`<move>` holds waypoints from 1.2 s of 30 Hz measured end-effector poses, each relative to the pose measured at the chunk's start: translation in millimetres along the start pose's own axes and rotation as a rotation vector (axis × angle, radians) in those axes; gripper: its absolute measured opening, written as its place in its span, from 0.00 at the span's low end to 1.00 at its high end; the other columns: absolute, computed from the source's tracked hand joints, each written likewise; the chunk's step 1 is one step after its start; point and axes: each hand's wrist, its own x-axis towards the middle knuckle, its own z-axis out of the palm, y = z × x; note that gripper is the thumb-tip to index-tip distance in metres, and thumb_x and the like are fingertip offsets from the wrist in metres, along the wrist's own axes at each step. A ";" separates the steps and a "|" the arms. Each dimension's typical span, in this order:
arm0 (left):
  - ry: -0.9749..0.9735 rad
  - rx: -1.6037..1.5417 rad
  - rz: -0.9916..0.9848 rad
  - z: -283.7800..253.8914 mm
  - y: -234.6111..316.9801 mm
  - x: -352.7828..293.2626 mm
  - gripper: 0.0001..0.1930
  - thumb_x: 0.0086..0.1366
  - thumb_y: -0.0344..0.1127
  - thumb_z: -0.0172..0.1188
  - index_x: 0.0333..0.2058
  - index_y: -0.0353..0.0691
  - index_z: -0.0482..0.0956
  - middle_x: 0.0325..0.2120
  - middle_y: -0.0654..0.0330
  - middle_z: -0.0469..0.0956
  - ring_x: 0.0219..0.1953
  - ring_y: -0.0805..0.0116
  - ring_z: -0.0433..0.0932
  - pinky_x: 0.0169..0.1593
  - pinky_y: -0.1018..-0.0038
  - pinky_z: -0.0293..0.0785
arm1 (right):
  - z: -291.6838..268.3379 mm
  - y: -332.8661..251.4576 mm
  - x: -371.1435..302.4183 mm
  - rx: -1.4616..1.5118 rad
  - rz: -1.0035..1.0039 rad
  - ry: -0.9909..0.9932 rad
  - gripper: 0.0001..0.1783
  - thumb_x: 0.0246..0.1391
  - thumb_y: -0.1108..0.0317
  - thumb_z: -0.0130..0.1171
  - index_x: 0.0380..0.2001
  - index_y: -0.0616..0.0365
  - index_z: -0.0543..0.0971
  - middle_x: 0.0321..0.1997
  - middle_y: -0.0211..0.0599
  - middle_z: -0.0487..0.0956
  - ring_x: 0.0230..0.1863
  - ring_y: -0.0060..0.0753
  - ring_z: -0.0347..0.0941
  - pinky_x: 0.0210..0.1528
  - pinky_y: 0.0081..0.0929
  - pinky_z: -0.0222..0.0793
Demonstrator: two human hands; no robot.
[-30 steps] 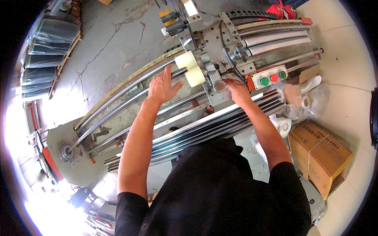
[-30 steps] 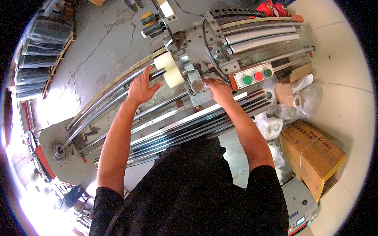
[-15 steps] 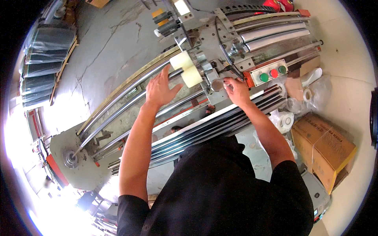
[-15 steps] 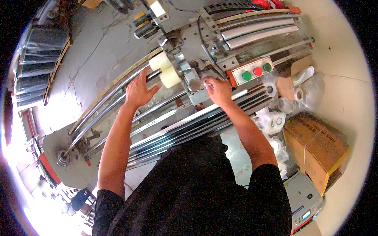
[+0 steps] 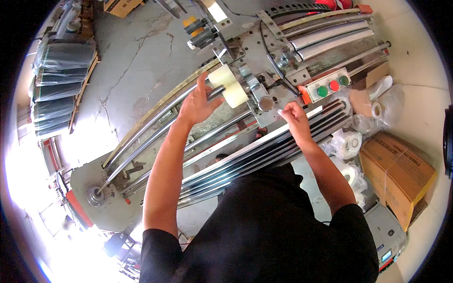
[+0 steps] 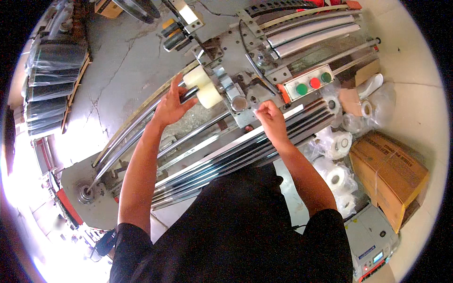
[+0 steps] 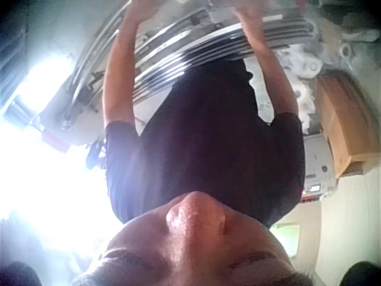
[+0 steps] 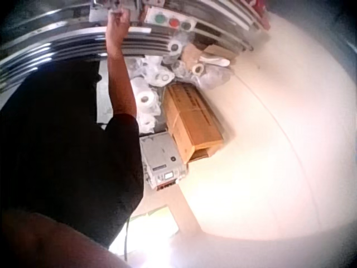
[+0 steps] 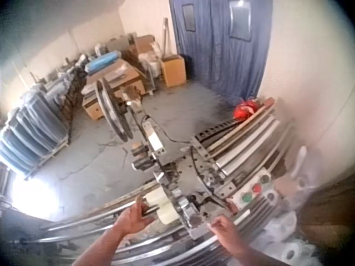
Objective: The person repeatedly picks up long metal rods, aligns them on a machine, and secures them with white plastic connectors. The person stacks the assembled rods on the machine's rack. The task is performed in a workshop with various tools and materials visible.
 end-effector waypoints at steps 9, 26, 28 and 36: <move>-0.136 -0.048 -0.094 -11.6 5.9 12.7 0.55 0.62 0.61 0.68 0.74 0.36 0.47 0.44 0.43 0.82 0.48 0.47 0.83 0.55 0.60 0.76 | 23.2 -49.2 -22.6 0.085 0.183 -0.027 0.09 0.59 0.73 0.66 0.34 0.53 0.73 0.31 0.18 0.70 0.33 0.11 0.65 0.40 0.16 0.61; -0.236 -0.382 -0.153 -5.4 1.8 28.3 0.45 0.72 0.54 0.61 0.75 0.40 0.46 0.30 0.56 0.84 0.29 0.68 0.81 0.38 0.70 0.77 | 67.8 -88.1 -39.7 -0.080 0.060 -0.284 0.20 0.60 0.71 0.69 0.50 0.58 0.70 0.38 0.31 0.84 0.27 0.14 0.69 0.30 0.19 0.66; -0.235 -0.421 -0.168 -5.2 0.6 28.8 0.46 0.71 0.52 0.62 0.75 0.40 0.46 0.30 0.57 0.83 0.28 0.70 0.79 0.37 0.71 0.76 | 78.7 -94.1 -31.9 -0.228 -0.008 -0.270 0.20 0.60 0.70 0.69 0.48 0.58 0.70 0.38 0.33 0.84 0.25 0.15 0.69 0.28 0.21 0.66; -0.202 -0.570 -0.197 -17.2 18.8 12.3 0.39 0.71 0.46 0.65 0.72 0.42 0.55 0.28 0.61 0.80 0.25 0.75 0.72 0.31 0.75 0.68 | 109.1 -100.0 6.6 -0.401 -0.237 -0.236 0.20 0.58 0.67 0.69 0.46 0.57 0.69 0.38 0.36 0.84 0.23 0.33 0.77 0.28 0.34 0.71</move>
